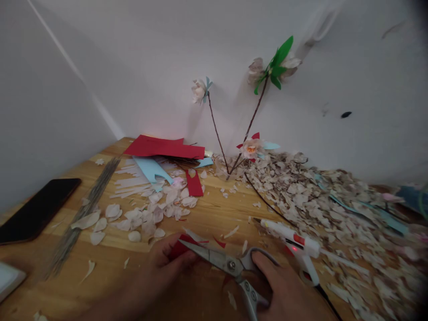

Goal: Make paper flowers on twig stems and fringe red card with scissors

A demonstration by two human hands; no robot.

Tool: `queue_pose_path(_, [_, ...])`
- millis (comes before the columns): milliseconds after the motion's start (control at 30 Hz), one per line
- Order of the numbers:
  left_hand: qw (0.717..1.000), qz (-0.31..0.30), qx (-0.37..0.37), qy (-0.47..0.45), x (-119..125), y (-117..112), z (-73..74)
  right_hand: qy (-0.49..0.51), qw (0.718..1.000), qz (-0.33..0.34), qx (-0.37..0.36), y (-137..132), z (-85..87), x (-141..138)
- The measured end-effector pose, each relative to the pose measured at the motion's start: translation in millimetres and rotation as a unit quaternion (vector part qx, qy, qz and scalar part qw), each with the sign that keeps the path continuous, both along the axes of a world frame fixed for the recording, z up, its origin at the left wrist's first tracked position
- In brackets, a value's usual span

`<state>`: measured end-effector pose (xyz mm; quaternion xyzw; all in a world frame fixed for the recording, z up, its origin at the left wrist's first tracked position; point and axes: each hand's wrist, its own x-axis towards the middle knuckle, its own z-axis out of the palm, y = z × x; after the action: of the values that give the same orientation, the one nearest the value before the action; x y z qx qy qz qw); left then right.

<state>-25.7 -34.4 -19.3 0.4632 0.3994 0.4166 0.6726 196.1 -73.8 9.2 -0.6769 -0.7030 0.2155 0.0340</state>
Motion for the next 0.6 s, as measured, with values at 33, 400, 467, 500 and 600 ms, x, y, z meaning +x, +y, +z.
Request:
queue_pose_path(33, [1.0,-0.003,0.001,0.0,0,0,-0.2,-0.003,1.0,-0.003,0.003,0,-0.1,0])
queue_pose_path(400, [1.0,-0.013,0.001,0.004,-1,-2,-2.3,0.005,1.0,0.004,0.012,0,-8.7,8])
queue_pose_path(467, [1.0,-0.017,-0.007,0.005,-1,-2,-1.8,0.0,1.0,0.006,0.016,-1,-12.0,10])
queue_pose_path(500, [1.0,-0.019,-0.009,0.006,0,-1,-2.0,0.0,1.0,0.008,0.016,-2,-13.1,11])
queue_pose_path(600, [1.0,-0.011,-0.006,0.009,0,-1,-3.4,0.002,1.0,0.008,0.022,-2,-13.2,12])
